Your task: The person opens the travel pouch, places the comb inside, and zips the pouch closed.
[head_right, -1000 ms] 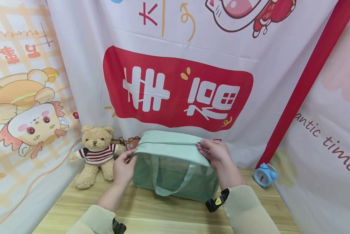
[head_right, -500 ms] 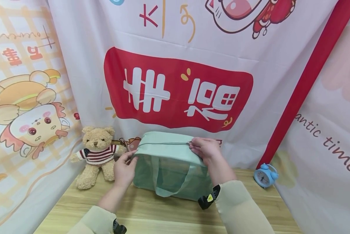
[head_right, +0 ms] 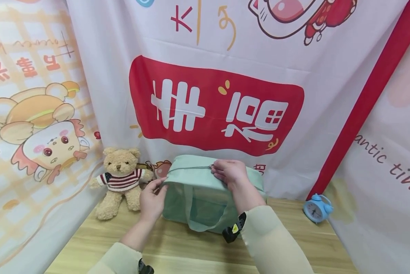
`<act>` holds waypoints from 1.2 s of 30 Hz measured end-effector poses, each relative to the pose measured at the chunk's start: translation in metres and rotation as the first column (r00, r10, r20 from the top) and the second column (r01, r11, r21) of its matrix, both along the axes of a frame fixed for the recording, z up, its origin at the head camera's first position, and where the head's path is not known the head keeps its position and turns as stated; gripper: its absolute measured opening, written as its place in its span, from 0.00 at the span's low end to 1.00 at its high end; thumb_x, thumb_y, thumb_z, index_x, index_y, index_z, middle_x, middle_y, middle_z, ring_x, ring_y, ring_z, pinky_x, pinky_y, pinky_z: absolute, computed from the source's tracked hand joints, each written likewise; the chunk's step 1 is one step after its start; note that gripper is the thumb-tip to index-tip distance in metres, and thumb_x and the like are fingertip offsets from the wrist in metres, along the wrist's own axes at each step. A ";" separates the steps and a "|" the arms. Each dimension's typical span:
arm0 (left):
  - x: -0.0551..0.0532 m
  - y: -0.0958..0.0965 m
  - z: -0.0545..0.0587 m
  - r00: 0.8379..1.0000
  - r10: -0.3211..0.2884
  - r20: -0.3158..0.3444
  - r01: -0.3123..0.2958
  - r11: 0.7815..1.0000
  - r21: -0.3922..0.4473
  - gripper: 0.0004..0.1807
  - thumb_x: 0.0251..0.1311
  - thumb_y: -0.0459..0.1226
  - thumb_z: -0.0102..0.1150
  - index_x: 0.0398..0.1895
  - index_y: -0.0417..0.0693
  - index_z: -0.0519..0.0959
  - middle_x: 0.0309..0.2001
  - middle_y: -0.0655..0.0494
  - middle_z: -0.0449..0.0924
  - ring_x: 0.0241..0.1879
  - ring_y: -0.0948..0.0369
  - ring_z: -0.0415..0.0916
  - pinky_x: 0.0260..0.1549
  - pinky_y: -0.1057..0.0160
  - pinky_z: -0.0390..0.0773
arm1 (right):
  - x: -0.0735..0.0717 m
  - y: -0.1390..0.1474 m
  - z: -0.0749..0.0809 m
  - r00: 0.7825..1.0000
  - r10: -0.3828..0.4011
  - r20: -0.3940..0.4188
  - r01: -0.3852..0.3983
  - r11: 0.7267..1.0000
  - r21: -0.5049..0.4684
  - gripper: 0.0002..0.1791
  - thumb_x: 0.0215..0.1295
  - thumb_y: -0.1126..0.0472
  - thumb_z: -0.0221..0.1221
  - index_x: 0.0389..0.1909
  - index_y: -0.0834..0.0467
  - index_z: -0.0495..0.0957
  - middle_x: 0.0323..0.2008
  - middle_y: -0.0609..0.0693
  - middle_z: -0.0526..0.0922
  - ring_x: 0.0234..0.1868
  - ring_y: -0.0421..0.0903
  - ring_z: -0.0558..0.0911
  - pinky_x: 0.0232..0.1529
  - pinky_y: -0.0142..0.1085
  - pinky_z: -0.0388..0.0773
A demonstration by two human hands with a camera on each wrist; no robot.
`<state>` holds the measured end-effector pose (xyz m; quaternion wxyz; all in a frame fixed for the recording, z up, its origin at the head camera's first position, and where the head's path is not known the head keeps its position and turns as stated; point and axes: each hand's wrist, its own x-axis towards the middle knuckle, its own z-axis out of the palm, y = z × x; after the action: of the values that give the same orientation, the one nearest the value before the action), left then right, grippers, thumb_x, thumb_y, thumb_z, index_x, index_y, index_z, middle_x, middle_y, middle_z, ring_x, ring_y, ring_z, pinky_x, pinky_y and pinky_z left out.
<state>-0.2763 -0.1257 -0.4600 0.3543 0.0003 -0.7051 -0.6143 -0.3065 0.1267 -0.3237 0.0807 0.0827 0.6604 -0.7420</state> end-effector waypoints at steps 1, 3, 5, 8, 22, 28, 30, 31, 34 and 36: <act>-0.001 0.000 0.000 1.000 -0.002 -0.008 0.002 1.000 0.002 0.15 0.59 0.20 0.70 0.48 0.37 0.89 0.51 0.43 0.88 0.54 0.49 0.84 0.53 0.53 0.85 | -0.001 -0.002 0.001 1.000 -0.003 0.000 0.003 1.000 0.002 0.26 0.68 0.53 0.72 0.61 0.63 0.84 0.46 0.54 0.91 0.46 0.49 0.91 0.49 0.35 0.86; -0.001 0.000 0.001 0.999 0.000 -0.033 0.000 1.000 0.004 0.15 0.58 0.20 0.70 0.47 0.37 0.89 0.51 0.42 0.88 0.52 0.47 0.84 0.52 0.51 0.85 | -0.002 -0.008 0.002 1.000 -0.003 0.001 0.003 1.000 0.003 0.25 0.68 0.53 0.73 0.61 0.62 0.84 0.47 0.55 0.91 0.46 0.49 0.91 0.49 0.35 0.86; -0.001 0.000 0.001 0.999 0.005 -0.049 -0.005 1.000 0.011 0.14 0.58 0.19 0.69 0.47 0.36 0.89 0.50 0.42 0.88 0.51 0.47 0.85 0.51 0.54 0.86 | -0.003 -0.015 0.003 1.000 0.001 0.001 -0.001 1.000 0.003 0.24 0.67 0.54 0.73 0.60 0.61 0.85 0.48 0.56 0.90 0.47 0.50 0.91 0.49 0.35 0.86; -0.001 0.000 0.000 0.999 0.009 -0.036 -0.008 1.000 0.019 0.14 0.59 0.20 0.69 0.47 0.37 0.89 0.50 0.43 0.88 0.52 0.48 0.85 0.50 0.65 0.84 | -0.005 -0.027 0.004 1.000 0.008 0.005 -0.008 1.000 0.014 0.22 0.68 0.55 0.73 0.58 0.60 0.86 0.49 0.56 0.90 0.46 0.50 0.91 0.49 0.35 0.86; 0.004 0.000 -0.003 0.999 -0.004 -0.050 0.008 0.998 0.063 0.13 0.59 0.18 0.68 0.45 0.35 0.88 0.49 0.43 0.88 0.52 0.47 0.85 0.51 0.67 0.84 | -0.014 -0.080 -0.004 0.999 0.037 -0.031 -0.034 0.997 0.075 0.19 0.65 0.57 0.74 0.52 0.63 0.87 0.41 0.57 0.91 0.38 0.49 0.91 0.41 0.36 0.88; 0.006 0.003 -0.009 0.997 -0.008 -0.083 0.014 0.998 0.065 0.14 0.57 0.16 0.67 0.44 0.34 0.88 0.48 0.41 0.87 0.51 0.49 0.84 0.52 0.66 0.83 | -0.016 -0.102 -0.014 0.997 0.052 -0.051 -0.046 0.992 0.120 0.13 0.67 0.60 0.71 0.45 0.65 0.88 0.36 0.57 0.91 0.34 0.48 0.91 0.39 0.37 0.88; 0.007 0.004 -0.010 0.996 -0.012 -0.094 0.019 0.998 0.068 0.14 0.56 0.15 0.67 0.43 0.33 0.88 0.47 0.39 0.87 0.50 0.50 0.84 0.52 0.65 0.83 | -0.017 -0.109 -0.018 0.998 0.037 -0.053 -0.030 0.992 0.126 0.11 0.66 0.61 0.71 0.43 0.65 0.88 0.35 0.57 0.91 0.32 0.47 0.91 0.39 0.37 0.88; 0.008 0.004 -0.010 0.995 -0.013 -0.103 0.019 0.998 0.064 0.14 0.56 0.15 0.67 0.42 0.33 0.88 0.47 0.38 0.87 0.50 0.51 0.84 0.52 0.65 0.84 | -0.017 -0.112 -0.020 0.998 0.025 -0.051 -0.018 0.991 0.130 0.11 0.66 0.61 0.71 0.42 0.65 0.88 0.34 0.57 0.90 0.31 0.47 0.90 0.38 0.38 0.88; 0.008 0.006 -0.011 0.993 -0.011 -0.117 0.019 0.998 0.063 0.14 0.56 0.14 0.67 0.42 0.33 0.88 0.47 0.37 0.86 0.49 0.52 0.84 0.52 0.65 0.84 | -0.019 -0.121 -0.025 0.999 0.003 -0.039 0.003 0.989 0.147 0.10 0.65 0.62 0.71 0.40 0.65 0.88 0.32 0.56 0.90 0.29 0.47 0.90 0.37 0.37 0.88; 0.008 0.007 -0.011 0.993 0.000 -0.118 0.006 0.998 0.054 0.14 0.55 0.15 0.67 0.42 0.33 0.88 0.47 0.39 0.87 0.49 0.52 0.84 0.51 0.65 0.84 | -0.021 -0.125 -0.028 1.000 0.002 -0.030 0.003 0.988 0.156 0.09 0.65 0.63 0.71 0.40 0.65 0.88 0.31 0.56 0.90 0.29 0.47 0.89 0.36 0.37 0.88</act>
<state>-0.2679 -0.1187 -0.4711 0.3942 -0.0275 -0.6658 -0.6329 -0.3272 0.0017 -0.3516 0.0639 0.0778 0.7174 -0.6893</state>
